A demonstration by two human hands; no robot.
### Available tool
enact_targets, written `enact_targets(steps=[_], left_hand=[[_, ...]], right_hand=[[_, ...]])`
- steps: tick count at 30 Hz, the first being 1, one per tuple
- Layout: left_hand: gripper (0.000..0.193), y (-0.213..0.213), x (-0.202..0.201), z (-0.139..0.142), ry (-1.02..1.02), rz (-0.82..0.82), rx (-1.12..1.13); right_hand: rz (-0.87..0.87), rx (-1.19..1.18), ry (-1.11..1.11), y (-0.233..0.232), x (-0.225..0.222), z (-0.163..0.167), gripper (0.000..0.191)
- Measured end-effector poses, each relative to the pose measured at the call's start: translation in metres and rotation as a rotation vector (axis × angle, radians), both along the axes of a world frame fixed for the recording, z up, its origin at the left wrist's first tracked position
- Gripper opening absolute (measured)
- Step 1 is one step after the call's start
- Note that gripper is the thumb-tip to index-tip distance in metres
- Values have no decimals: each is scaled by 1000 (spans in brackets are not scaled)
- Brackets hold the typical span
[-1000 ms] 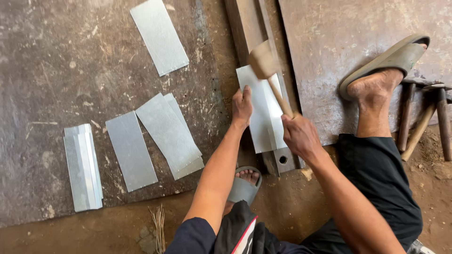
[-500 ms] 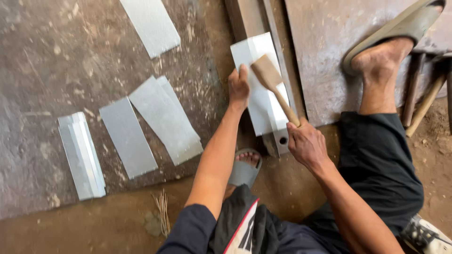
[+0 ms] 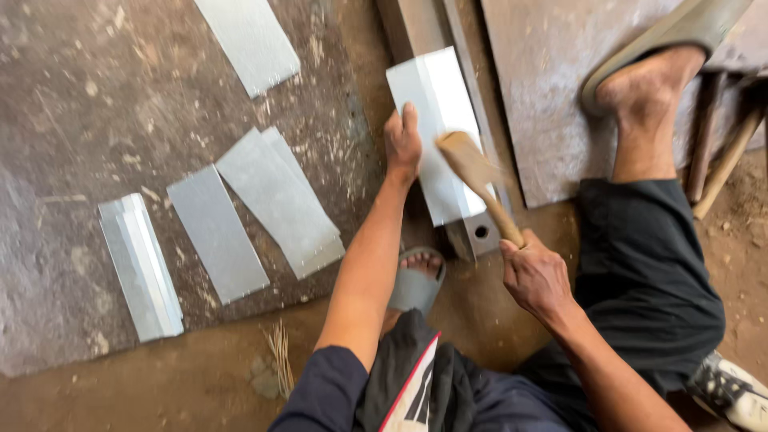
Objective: The person sits on the floor and repeatedly bends rectangular metal sheets over a metal rail using a wooden mallet. They hold each sheet with one hand and strike it with the mallet to form a central ridge, then place the finished pieces aside.
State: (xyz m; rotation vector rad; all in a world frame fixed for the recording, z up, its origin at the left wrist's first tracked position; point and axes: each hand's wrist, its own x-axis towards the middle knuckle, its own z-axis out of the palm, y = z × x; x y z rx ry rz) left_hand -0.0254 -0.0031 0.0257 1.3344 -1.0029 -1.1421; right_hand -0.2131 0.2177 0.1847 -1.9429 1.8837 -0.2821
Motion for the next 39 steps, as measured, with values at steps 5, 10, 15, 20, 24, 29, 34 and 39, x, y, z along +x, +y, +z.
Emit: enact_targets(steps=[5, 10, 15, 20, 24, 29, 34, 39], left_hand=[[46, 3, -2, -1, -35, 9, 15], [45, 3, 1, -3, 2, 35, -180], [49, -2, 4, 7, 8, 6, 65], [49, 0, 8, 18, 149, -8, 2], [56, -1, 11, 17, 40, -16, 127], [57, -5, 11, 21, 10, -13, -51], [54, 5, 14, 29, 93, -42, -4], [46, 5, 16, 37, 181, 0, 159]], right_hand=[[-14, -233, -250, 25, -15, -22, 32], [-102, -81, -160, 20, -11, -16, 29], [-29, -369, -386, -20, 11, -4, 29], [-104, -94, -133, -61, 19, -22, 38], [29, -354, -235, -67, 20, -20, 37], [-58, -328, -246, -73, 17, -18, 44], [-146, -49, -159, -68, -15, -54, 51], [-571, 380, -510, -54, -75, -84, 60]])
